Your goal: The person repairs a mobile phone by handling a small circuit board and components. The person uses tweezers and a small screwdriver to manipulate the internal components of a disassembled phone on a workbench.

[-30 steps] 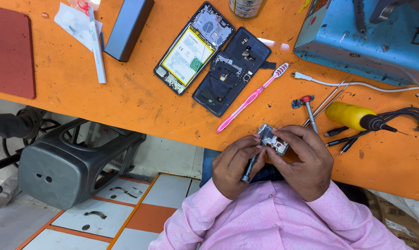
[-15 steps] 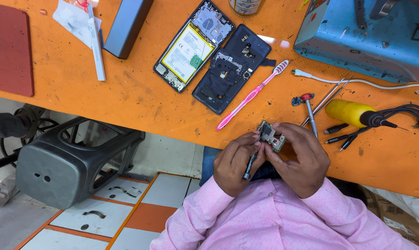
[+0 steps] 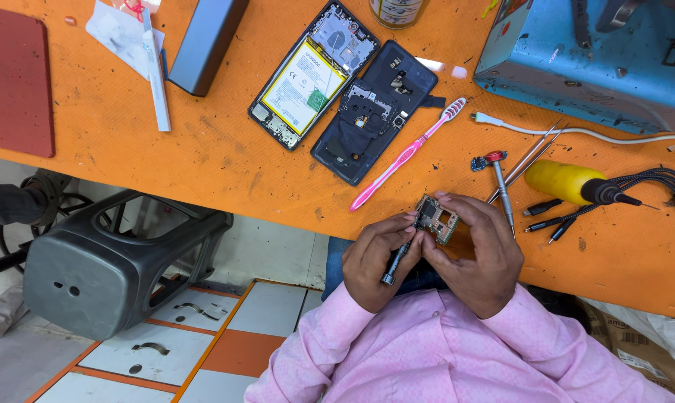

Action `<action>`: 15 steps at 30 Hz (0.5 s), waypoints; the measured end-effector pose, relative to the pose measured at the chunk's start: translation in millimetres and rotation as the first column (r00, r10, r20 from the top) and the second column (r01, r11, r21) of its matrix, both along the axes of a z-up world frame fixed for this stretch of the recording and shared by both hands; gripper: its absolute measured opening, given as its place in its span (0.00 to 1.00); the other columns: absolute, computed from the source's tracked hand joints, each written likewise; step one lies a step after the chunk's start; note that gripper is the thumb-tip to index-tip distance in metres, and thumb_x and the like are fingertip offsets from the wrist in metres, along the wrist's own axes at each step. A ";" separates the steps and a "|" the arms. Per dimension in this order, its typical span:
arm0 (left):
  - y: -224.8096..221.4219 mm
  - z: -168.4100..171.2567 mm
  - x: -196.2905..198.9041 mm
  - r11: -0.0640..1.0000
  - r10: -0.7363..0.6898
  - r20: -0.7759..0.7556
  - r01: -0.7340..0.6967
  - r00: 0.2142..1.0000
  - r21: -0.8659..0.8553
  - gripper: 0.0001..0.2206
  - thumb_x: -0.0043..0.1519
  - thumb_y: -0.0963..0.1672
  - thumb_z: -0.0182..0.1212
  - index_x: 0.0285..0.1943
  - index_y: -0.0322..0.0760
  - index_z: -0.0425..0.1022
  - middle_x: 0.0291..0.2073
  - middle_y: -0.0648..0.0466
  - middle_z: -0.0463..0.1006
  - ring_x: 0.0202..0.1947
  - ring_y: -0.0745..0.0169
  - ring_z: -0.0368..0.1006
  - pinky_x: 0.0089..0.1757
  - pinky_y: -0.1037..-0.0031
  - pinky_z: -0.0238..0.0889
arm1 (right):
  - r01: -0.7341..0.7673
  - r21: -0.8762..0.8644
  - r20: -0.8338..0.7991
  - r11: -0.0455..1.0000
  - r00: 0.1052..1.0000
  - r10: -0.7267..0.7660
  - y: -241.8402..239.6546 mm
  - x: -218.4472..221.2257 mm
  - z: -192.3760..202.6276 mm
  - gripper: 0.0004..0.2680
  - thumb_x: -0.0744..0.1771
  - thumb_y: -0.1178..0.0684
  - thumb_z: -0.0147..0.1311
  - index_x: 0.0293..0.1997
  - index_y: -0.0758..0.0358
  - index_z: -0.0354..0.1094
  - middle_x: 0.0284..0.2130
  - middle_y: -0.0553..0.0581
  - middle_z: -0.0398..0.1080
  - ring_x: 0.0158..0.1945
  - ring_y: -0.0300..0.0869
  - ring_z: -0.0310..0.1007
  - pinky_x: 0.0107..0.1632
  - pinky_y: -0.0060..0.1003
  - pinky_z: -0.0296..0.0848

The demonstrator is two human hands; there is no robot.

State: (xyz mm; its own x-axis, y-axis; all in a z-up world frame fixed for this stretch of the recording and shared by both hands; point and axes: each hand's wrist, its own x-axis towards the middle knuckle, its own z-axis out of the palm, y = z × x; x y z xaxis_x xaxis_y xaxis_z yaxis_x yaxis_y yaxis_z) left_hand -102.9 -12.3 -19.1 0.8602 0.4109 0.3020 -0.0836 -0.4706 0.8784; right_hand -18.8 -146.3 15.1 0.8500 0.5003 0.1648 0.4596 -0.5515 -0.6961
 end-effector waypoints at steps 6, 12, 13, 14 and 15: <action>2.6 2.2 0.0 0.999 -0.033 -0.022 0.033 0.999 0.016 0.11 0.60 0.37 0.74 0.44 0.30 0.74 0.47 0.43 0.80 0.49 0.51 0.83 0.45 0.70 0.79 | -0.011 0.045 -0.016 0.999 1.000 0.011 0.9 0.4 -6.0 0.20 0.61 0.60 0.70 0.55 0.64 0.66 0.51 0.60 0.74 0.54 0.47 0.76 0.55 0.37 0.77; -1.2 -1.1 0.5 1.000 0.009 -0.007 -0.009 1.000 0.021 0.11 0.60 0.36 0.73 0.46 0.29 0.74 0.48 0.43 0.79 0.50 0.49 0.82 0.47 0.67 0.79 | -0.009 0.035 0.028 0.999 1.000 0.008 2.3 -1.1 -8.0 0.19 0.61 0.61 0.70 0.54 0.64 0.65 0.50 0.59 0.75 0.53 0.47 0.76 0.53 0.38 0.77; -2.6 -1.8 -0.3 1.000 0.024 0.024 -0.025 0.999 0.006 0.11 0.60 0.36 0.73 0.47 0.30 0.73 0.48 0.43 0.79 0.50 0.49 0.82 0.47 0.67 0.79 | -0.008 0.030 0.029 1.000 1.000 0.008 2.6 -0.2 -7.3 0.19 0.60 0.61 0.70 0.54 0.64 0.66 0.49 0.59 0.75 0.52 0.48 0.76 0.52 0.38 0.77; -3.5 -2.3 -1.3 0.999 0.040 0.055 -0.039 0.998 -0.009 0.11 0.61 0.36 0.73 0.47 0.31 0.73 0.49 0.44 0.79 0.51 0.49 0.82 0.48 0.67 0.79 | -0.006 0.031 0.027 0.999 1.000 0.005 2.7 0.4 -6.2 0.19 0.60 0.61 0.70 0.54 0.64 0.66 0.50 0.59 0.74 0.53 0.48 0.76 0.53 0.38 0.77; -3.0 -2.3 -3.1 0.999 0.033 0.099 -0.033 0.995 0.003 0.12 0.61 0.35 0.72 0.47 0.32 0.72 0.49 0.44 0.78 0.51 0.49 0.81 0.48 0.67 0.79 | -0.003 0.033 0.024 0.999 1.000 0.002 2.6 0.5 -4.7 0.19 0.60 0.61 0.70 0.53 0.64 0.67 0.50 0.59 0.74 0.53 0.48 0.76 0.54 0.39 0.77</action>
State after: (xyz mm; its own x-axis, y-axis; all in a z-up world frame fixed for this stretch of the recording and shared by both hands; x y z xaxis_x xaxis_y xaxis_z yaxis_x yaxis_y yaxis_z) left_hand -106.0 -15.3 -21.4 0.8119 0.4371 0.3870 -0.1542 -0.4787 0.8643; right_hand -18.3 -143.7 10.4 0.8444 0.4963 0.2015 0.4777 -0.5275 -0.7025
